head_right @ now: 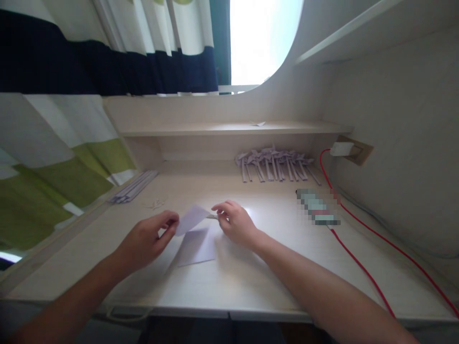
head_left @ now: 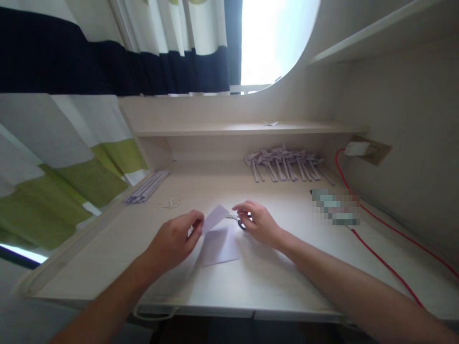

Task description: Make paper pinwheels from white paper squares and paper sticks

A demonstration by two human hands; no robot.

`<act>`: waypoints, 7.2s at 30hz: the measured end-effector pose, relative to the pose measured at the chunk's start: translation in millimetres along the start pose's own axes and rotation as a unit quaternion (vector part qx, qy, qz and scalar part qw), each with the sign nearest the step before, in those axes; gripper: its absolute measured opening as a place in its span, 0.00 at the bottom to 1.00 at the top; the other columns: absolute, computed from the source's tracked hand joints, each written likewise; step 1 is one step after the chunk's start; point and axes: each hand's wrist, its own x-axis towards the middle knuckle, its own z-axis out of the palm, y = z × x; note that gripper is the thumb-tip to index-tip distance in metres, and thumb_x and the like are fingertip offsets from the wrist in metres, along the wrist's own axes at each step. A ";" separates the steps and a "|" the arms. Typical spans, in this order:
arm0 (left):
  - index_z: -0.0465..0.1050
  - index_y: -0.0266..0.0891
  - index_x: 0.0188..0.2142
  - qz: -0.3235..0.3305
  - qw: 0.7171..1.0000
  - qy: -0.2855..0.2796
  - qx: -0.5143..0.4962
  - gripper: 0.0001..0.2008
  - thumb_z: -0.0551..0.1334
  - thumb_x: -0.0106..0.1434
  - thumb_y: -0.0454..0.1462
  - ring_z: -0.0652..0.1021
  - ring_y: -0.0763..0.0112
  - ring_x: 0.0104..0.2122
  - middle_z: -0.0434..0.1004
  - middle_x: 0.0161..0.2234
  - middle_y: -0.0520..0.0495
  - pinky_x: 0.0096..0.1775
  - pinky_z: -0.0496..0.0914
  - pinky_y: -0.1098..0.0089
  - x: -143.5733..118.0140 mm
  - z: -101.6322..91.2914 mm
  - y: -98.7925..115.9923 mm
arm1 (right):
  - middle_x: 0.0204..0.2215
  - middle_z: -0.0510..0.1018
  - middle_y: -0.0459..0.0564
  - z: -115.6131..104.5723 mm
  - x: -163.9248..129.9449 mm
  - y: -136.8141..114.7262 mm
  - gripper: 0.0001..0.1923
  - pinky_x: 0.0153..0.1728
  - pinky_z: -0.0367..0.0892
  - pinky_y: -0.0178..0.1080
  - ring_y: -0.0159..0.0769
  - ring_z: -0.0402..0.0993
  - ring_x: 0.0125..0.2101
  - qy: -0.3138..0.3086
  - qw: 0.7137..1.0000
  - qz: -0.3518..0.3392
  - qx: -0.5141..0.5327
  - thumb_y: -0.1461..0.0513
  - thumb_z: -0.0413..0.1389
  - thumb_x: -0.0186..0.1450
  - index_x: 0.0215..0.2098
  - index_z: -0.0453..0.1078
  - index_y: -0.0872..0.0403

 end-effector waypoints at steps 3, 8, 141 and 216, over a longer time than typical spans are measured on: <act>0.70 0.42 0.40 -0.020 0.998 0.052 -0.013 0.07 0.55 0.71 0.39 0.80 0.65 0.33 0.80 0.34 0.48 0.36 0.72 0.68 6.7 -7.1 -6.9 | 0.41 0.82 0.52 -2.8 0.0 0.8 0.14 0.40 0.71 0.38 0.37 0.79 0.38 0.036 0.999 0.009 0.025 0.69 0.53 0.68 0.46 0.77 0.52; 0.71 0.42 0.43 -0.054 0.994 0.096 -0.005 0.06 0.57 0.68 0.35 0.81 0.70 0.31 0.80 0.33 0.51 0.35 0.74 0.71 11.1 -8.5 -25.4 | 0.36 0.81 0.50 1.1 -3.0 5.0 0.10 0.37 0.71 0.40 0.39 0.78 0.35 0.049 0.997 0.001 0.055 0.65 0.54 0.68 0.42 0.78 0.50; 0.67 0.38 0.25 -0.120 0.762 0.054 -0.634 0.12 0.70 0.52 0.38 0.69 0.77 0.16 0.66 0.19 0.57 0.15 0.71 0.74 145.1 -28.9 68.8 | 0.40 0.84 0.50 -133.8 59.8 -22.4 0.10 0.40 0.76 0.40 0.37 0.80 0.38 0.053 0.961 -0.013 0.273 0.58 0.68 0.62 0.42 0.81 0.50; 0.71 0.38 0.58 -0.398 0.785 0.467 -0.080 0.20 0.64 0.71 0.42 0.79 0.56 0.51 0.74 0.57 0.39 0.51 0.76 0.51 29.9 -144.5 -193.5 | 0.22 0.79 0.45 23.6 163.6 -106.4 0.06 0.26 0.66 0.35 0.34 0.74 0.23 -0.082 0.986 -0.085 0.121 0.66 0.58 0.58 0.31 0.78 0.54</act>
